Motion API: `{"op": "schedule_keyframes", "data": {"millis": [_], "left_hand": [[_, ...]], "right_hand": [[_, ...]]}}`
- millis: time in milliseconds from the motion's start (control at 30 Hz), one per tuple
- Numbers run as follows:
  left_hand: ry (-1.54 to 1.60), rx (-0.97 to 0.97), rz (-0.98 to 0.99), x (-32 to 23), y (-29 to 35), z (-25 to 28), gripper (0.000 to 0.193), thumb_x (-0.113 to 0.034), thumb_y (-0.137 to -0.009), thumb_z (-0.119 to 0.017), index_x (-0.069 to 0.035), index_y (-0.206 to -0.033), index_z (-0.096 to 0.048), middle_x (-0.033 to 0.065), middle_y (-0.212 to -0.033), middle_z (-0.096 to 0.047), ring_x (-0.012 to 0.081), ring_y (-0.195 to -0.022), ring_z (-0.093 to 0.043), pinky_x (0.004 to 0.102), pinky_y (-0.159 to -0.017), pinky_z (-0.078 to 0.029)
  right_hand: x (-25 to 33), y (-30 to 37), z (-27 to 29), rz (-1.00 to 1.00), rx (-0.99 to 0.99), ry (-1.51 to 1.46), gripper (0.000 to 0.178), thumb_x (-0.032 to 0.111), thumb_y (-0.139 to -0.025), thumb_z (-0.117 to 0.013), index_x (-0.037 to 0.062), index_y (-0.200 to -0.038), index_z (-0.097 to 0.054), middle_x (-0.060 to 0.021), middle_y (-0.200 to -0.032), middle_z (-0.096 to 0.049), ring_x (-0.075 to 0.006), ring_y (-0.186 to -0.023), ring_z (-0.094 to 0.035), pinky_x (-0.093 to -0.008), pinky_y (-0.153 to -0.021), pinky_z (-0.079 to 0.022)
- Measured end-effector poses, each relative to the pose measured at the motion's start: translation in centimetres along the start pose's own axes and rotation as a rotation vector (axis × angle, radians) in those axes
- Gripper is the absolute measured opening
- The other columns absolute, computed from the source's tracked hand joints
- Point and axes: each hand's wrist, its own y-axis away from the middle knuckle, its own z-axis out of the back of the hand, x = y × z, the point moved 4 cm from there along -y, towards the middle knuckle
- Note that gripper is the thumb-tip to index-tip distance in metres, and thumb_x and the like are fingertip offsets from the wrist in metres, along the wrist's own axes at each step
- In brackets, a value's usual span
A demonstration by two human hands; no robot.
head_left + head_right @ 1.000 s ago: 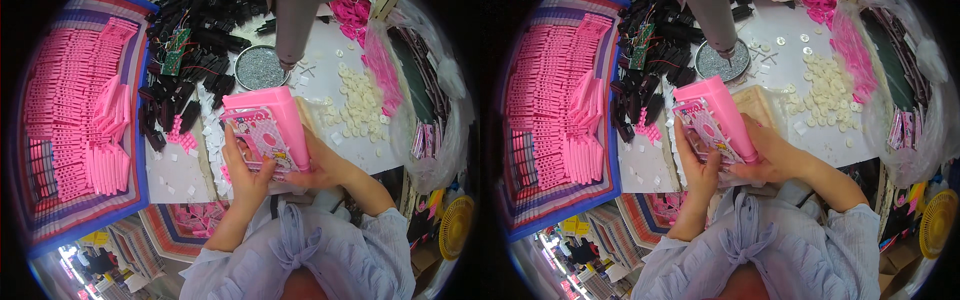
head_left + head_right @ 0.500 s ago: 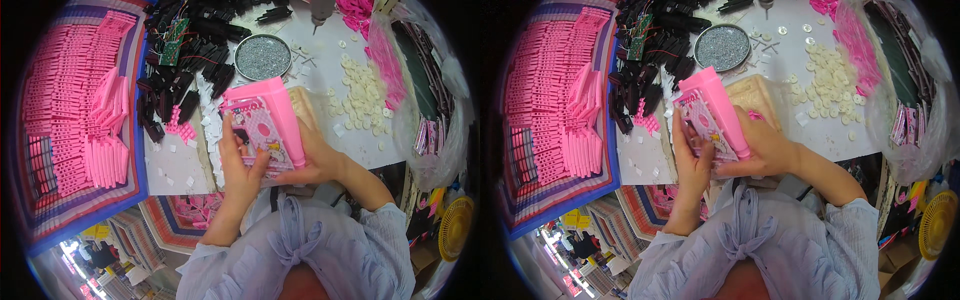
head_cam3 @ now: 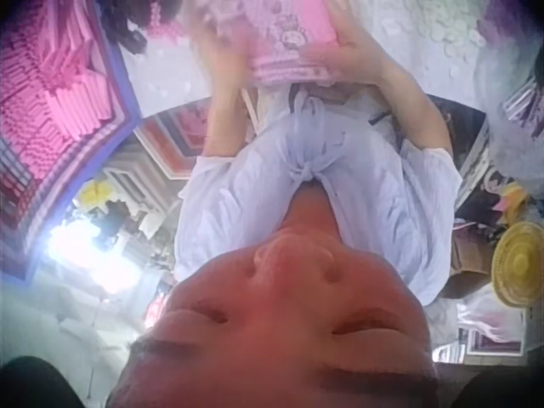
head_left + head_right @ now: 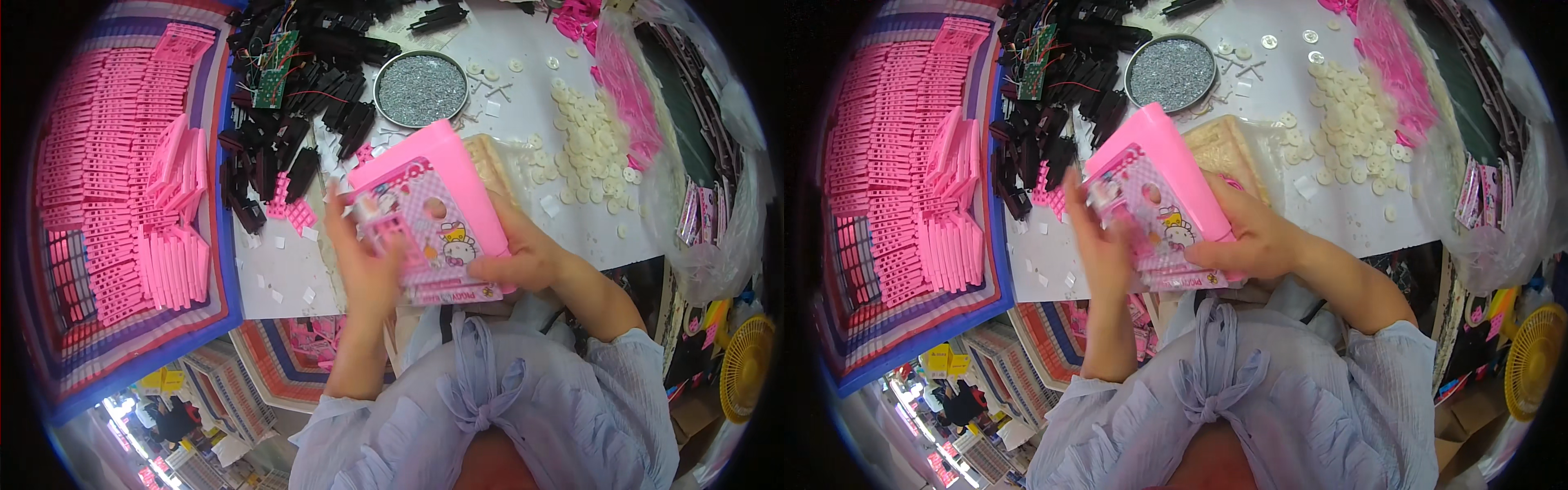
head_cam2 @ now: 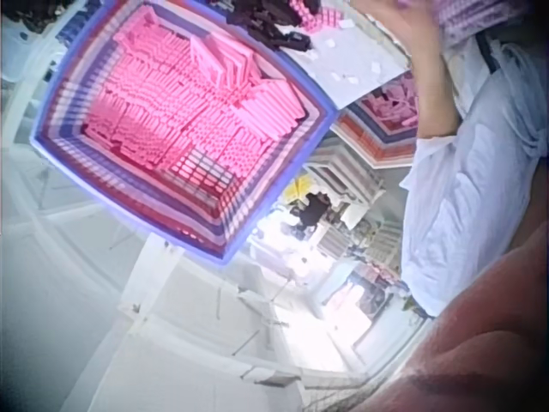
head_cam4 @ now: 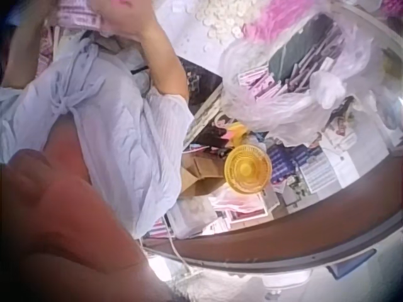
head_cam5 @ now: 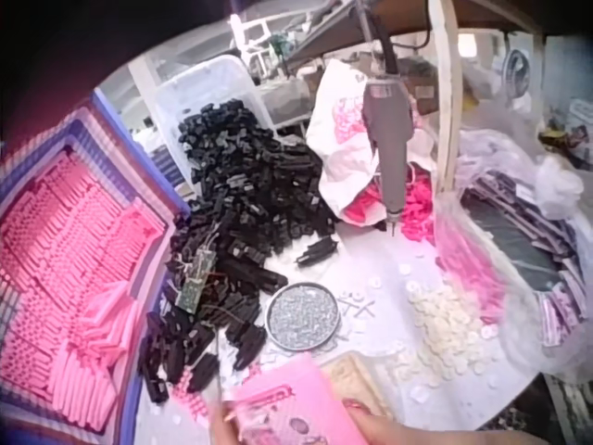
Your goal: Assembling a pink toy calculator by inserting buttons, wiring, and a circuit board into the housing.
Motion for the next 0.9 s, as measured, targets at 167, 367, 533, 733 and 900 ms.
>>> {"op": "schedule_keyframes", "data": {"millis": [167, 367, 533, 733, 900], "left_hand": [[0.344, -0.061, 0.176, 2.5, -2.2, 2.1, 0.031, -0.028, -0.107, -0.048, -0.002, -0.122, -0.058, 0.0081, -0.109, -0.066, 0.0129, -0.094, -0.067, 0.0279, -0.079, -0.056], [0.218, -0.103, 0.044, 0.7, -2.9, 1.2, 0.029, -0.031, -0.108, -0.049, -0.005, -0.103, -0.062, 0.0008, -0.093, -0.066, 0.0066, -0.08, -0.063, 0.0229, -0.069, -0.052], [0.242, -0.175, 0.045, -1.2, -3.3, 0.5, 0.031, -0.034, -0.108, -0.049, -0.007, -0.095, -0.059, -0.0018, -0.086, -0.06, 0.0045, -0.075, -0.053, 0.0211, -0.066, -0.044], [0.214, -0.108, -0.069, -1.4, -3.0, 1.5, 0.036, -0.038, -0.108, -0.046, -0.006, -0.1, -0.06, 0.0, -0.089, -0.062, 0.0051, -0.079, -0.056, 0.0215, -0.07, -0.046], [0.321, -0.238, 0.025, -3.7, -2.7, 0.1, 0.037, -0.035, -0.11, -0.043, -0.003, -0.107, -0.061, 0.0004, -0.091, -0.064, 0.0058, -0.081, -0.058, 0.0212, -0.072, -0.048]], "right_hand": [[1.0, -0.4, 0.2, -0.268, -0.063, -0.085, 0.082, 0.01, -0.085, -0.078, 0.0048, -0.153, -0.032, -0.0096, -0.138, -0.051, -0.0199, -0.122, -0.057, -0.0328, -0.098, -0.052], [0.2, 1.6, -0.1, -0.24, -0.069, -0.288, 0.08, -0.002, -0.082, -0.076, 0.0037, -0.15, -0.035, -0.0109, -0.144, -0.051, -0.0207, -0.129, -0.054, -0.0346, -0.106, -0.048], [-0.3, 2.4, 0.2, -0.097, -0.082, -0.142, 0.085, -0.004, -0.081, -0.075, 0.0039, -0.154, -0.031, -0.0124, -0.145, -0.051, -0.0193, -0.134, -0.05, -0.0352, -0.108, -0.045], [2.0, 1.9, -0.3, -0.126, -0.05, -0.082, 0.084, 0.0, -0.081, -0.077, -0.0011, -0.152, -0.033, -0.012, -0.144, -0.053, -0.019, -0.128, -0.055, -0.0338, -0.105, -0.047], [-0.2, 2.1, -0.2, -0.243, -0.183, -0.181, 0.067, -0.002, -0.086, -0.074, -0.0034, -0.145, -0.044, -0.0106, -0.133, -0.061, -0.0179, -0.122, -0.059, -0.0323, -0.102, -0.049]]}}
